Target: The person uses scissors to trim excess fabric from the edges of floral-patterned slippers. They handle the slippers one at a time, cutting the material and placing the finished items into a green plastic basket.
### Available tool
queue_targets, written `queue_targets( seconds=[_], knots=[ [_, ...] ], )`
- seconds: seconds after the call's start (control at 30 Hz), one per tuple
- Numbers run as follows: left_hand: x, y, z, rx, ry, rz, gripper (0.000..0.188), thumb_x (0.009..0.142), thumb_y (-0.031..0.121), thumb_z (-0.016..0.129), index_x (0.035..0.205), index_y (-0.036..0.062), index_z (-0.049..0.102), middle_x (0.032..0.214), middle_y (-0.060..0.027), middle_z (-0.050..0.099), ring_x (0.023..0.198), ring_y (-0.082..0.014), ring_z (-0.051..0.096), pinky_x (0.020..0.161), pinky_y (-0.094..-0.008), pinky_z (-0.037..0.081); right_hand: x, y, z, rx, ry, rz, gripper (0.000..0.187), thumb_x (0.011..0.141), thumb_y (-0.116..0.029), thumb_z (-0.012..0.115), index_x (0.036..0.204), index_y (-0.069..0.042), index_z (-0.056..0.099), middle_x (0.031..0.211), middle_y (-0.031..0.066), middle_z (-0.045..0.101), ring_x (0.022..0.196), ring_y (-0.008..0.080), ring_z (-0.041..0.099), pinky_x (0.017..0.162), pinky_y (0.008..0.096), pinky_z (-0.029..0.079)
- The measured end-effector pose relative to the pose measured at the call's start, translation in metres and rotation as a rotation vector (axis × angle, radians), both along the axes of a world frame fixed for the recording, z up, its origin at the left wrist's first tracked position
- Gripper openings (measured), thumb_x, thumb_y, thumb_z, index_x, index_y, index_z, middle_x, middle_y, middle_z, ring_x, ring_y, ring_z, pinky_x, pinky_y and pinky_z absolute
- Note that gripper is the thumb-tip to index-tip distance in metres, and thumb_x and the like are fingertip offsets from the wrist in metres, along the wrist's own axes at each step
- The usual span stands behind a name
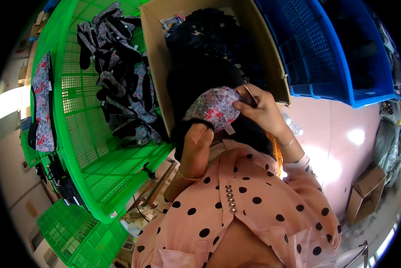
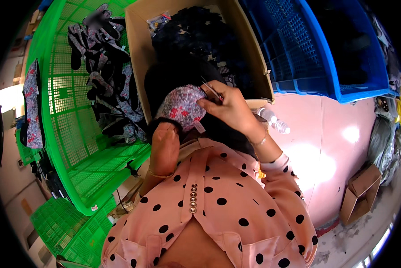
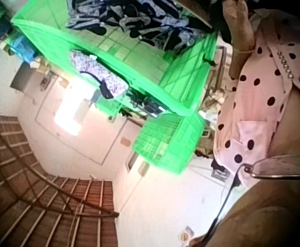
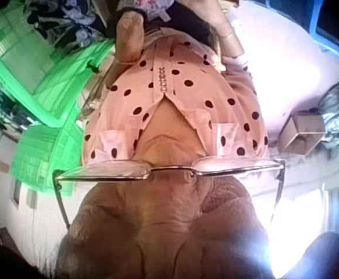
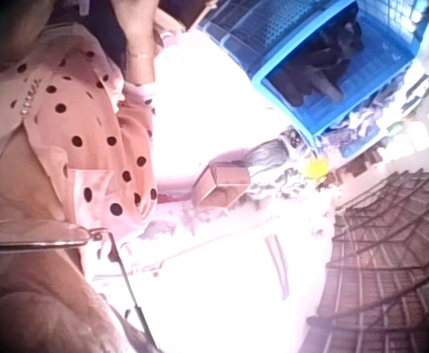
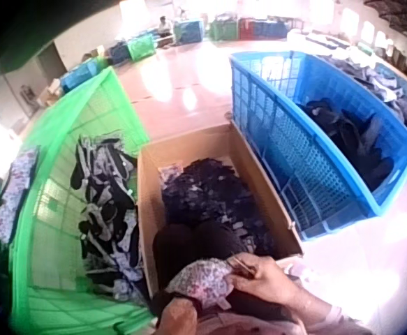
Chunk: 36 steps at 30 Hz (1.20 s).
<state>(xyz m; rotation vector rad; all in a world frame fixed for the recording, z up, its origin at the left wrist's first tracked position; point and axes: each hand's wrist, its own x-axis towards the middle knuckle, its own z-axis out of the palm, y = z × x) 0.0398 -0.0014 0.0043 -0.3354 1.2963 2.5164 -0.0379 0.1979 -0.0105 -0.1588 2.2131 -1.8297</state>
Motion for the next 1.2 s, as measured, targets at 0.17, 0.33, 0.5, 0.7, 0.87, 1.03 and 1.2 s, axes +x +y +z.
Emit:
queue_targets(
  seconds=[0.17,0.33,0.5,0.7,0.87,1.03,1.2],
  knots=[
    [-0.010,-0.005,0.009,-0.382,0.165,-0.333,0.054,0.075,0.003,0.080,0.122,-0.0029,0.054,0.120,-0.0102,0.058,0.108,-0.0165,0.058,0.095,-0.0318,0.046,0.034,0.008,0.029,-0.057,0.032,-0.076,0.019,0.085,-0.007,0.076,0.094,-0.001,0.060,0.068,0.0027,0.049,0.067,0.0028,0.044,0.059,0.0201,0.040],
    [-0.014,0.010,-0.009,-0.743,0.553,-0.221,0.052,0.071,0.006,0.085,0.114,0.0012,0.057,0.112,-0.0074,0.062,0.105,-0.0159,0.059,0.093,-0.0334,0.047,0.059,-0.006,0.027,0.001,0.177,-0.066,0.020,0.085,-0.008,0.076,0.087,-0.002,0.056,0.064,0.0031,0.055,0.062,0.0025,0.048,0.053,0.0209,0.042],
    [-0.024,0.011,-0.003,-1.060,0.695,-0.161,0.059,0.063,0.024,0.089,0.110,0.0021,0.061,0.106,-0.0142,0.063,0.099,-0.0336,0.058,0.092,-0.0436,0.044,0.061,-0.005,0.028,-0.017,0.073,0.023,0.019,0.087,-0.008,0.073,0.085,-0.002,0.055,0.065,0.0075,0.057,0.061,0.0052,0.052,0.054,0.0233,0.044],
    [-0.035,0.006,-0.009,-1.167,0.777,-0.141,0.054,0.061,0.023,0.088,0.103,0.0004,0.063,0.099,-0.0159,0.065,0.091,-0.0321,0.062,0.083,-0.0403,0.048,0.062,-0.006,0.022,0.145,0.185,0.124,0.015,0.086,-0.008,0.072,0.092,0.000,0.060,0.073,0.0118,0.064,0.063,0.0193,0.064,0.056,0.0277,0.048],
    [-0.032,-0.014,-0.004,-0.962,0.524,-0.559,0.050,0.063,0.019,0.087,0.102,-0.0007,0.064,0.092,-0.0127,0.068,0.081,-0.0212,0.067,0.076,-0.0323,0.052,0.037,0.015,0.049,0.248,0.491,-0.018,0.033,0.080,-0.017,0.075,0.108,-0.002,0.067,0.108,0.0161,0.069,0.086,0.0263,0.071,0.075,0.0318,0.057],
    [-0.037,-0.008,0.036,-0.721,0.507,-0.931,0.048,0.063,0.014,0.088,0.105,0.0016,0.067,0.092,-0.0058,0.070,0.081,-0.0125,0.066,0.076,-0.0264,0.051,0.013,-0.001,0.046,0.205,0.536,0.518,0.051,0.076,-0.047,0.077,0.094,0.000,0.067,0.098,0.0154,0.069,0.078,0.0284,0.069,0.065,0.0280,0.054],
    [-0.043,-0.016,0.030,-0.366,0.144,-0.934,0.041,0.067,0.000,0.086,0.104,-0.0024,0.068,0.093,0.0004,0.069,0.086,-0.0043,0.059,0.079,-0.0227,0.051,0.005,0.012,0.025,-0.003,0.058,0.769,0.047,0.071,-0.041,0.085,0.084,0.000,0.063,0.079,0.0106,0.063,0.064,0.0209,0.061,0.056,0.0300,0.045]
  ],
)
